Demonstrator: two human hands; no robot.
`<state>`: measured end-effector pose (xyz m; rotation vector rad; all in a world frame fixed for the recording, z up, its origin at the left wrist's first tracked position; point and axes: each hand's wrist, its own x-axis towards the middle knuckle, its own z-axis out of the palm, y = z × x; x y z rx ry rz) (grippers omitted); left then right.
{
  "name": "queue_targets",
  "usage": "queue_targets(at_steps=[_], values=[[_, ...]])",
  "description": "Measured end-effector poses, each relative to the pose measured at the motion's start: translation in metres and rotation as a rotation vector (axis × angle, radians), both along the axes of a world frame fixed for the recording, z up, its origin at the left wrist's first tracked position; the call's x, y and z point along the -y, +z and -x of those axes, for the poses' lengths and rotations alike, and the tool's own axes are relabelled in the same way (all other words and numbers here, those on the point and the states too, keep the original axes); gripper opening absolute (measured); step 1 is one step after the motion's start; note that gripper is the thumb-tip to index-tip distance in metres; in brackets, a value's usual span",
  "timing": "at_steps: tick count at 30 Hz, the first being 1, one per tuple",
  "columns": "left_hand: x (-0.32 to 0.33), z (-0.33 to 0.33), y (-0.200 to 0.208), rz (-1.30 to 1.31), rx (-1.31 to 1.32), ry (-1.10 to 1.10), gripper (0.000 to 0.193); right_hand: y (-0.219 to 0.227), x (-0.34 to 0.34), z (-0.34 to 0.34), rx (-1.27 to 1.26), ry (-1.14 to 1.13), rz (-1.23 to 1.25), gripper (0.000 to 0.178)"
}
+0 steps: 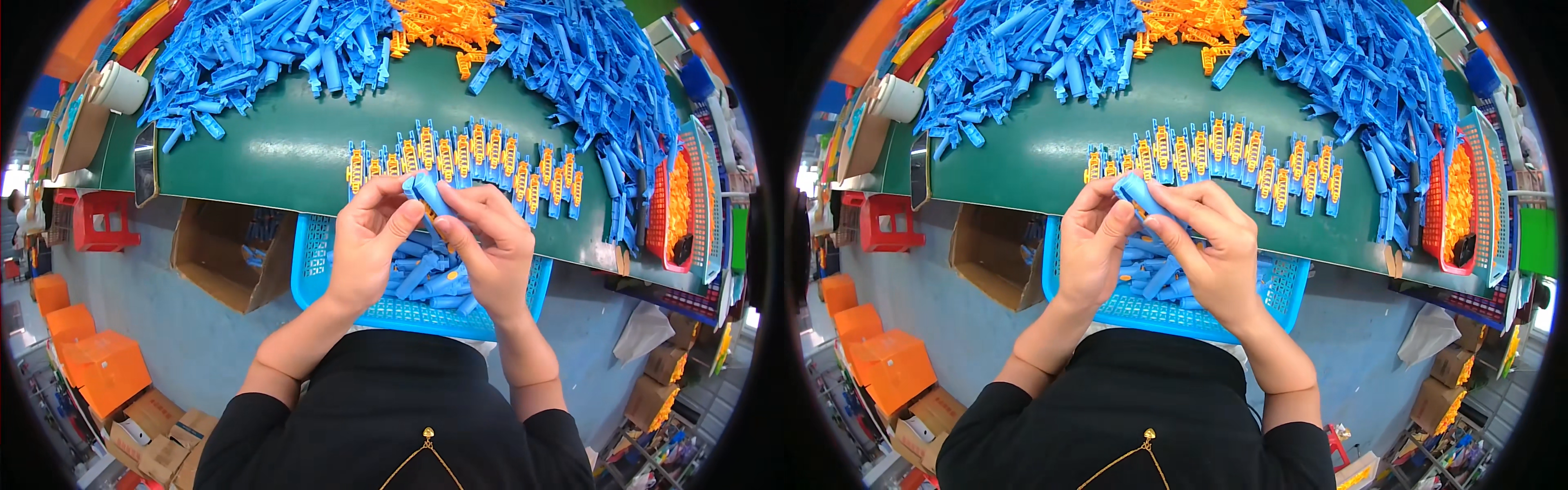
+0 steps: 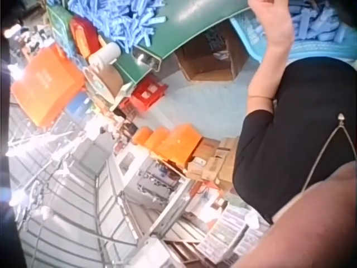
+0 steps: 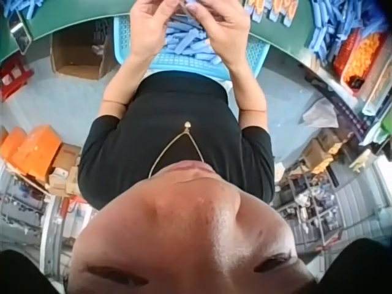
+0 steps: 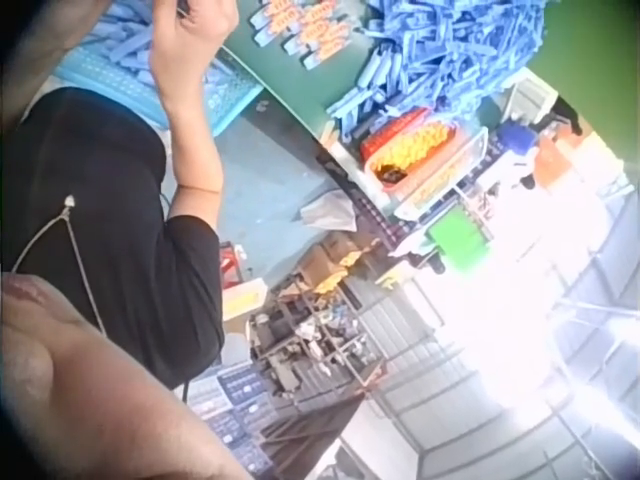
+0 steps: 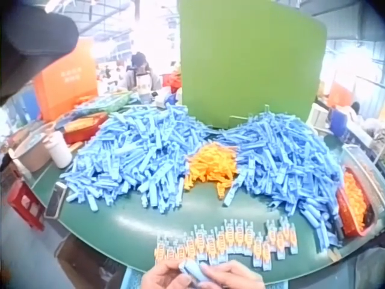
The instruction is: Assembling small blue and orange plastic components into toy units at a factory workbench.
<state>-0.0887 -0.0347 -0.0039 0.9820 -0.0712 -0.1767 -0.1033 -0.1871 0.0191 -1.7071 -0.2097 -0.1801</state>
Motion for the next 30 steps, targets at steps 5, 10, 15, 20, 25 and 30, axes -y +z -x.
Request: queue_targets(at_steps=[5,10,15,20,25,30], values=[[0.001,-0.001,0.004,0.004,0.008,0.038,0.028,0.0,0.001,0.002,0.006,0.035,0.0,0.032],[0.0,-0.001,0.003,0.034,-0.011,0.012,0.028,-0.001,-0.004,0.002,-0.059,0.001,-0.264,0.03],[0.004,-0.002,0.004,-0.004,0.006,0.057,0.027,-0.007,-0.001,0.001,-0.023,0.019,-0.192,0.031],[0.001,-0.005,0.003,-0.038,0.0,0.021,0.027,-0.007,0.002,-0.002,0.064,0.048,-0.037,0.032],[-0.001,-0.009,0.003,0.148,-0.072,-0.034,0.03,0.0,0.003,-0.005,0.02,0.102,0.091,0.04],[0.001,-0.008,-0.001,0.28,-0.034,-0.002,0.03,-0.004,-0.003,0.003,0.14,-0.093,0.15,0.038]])
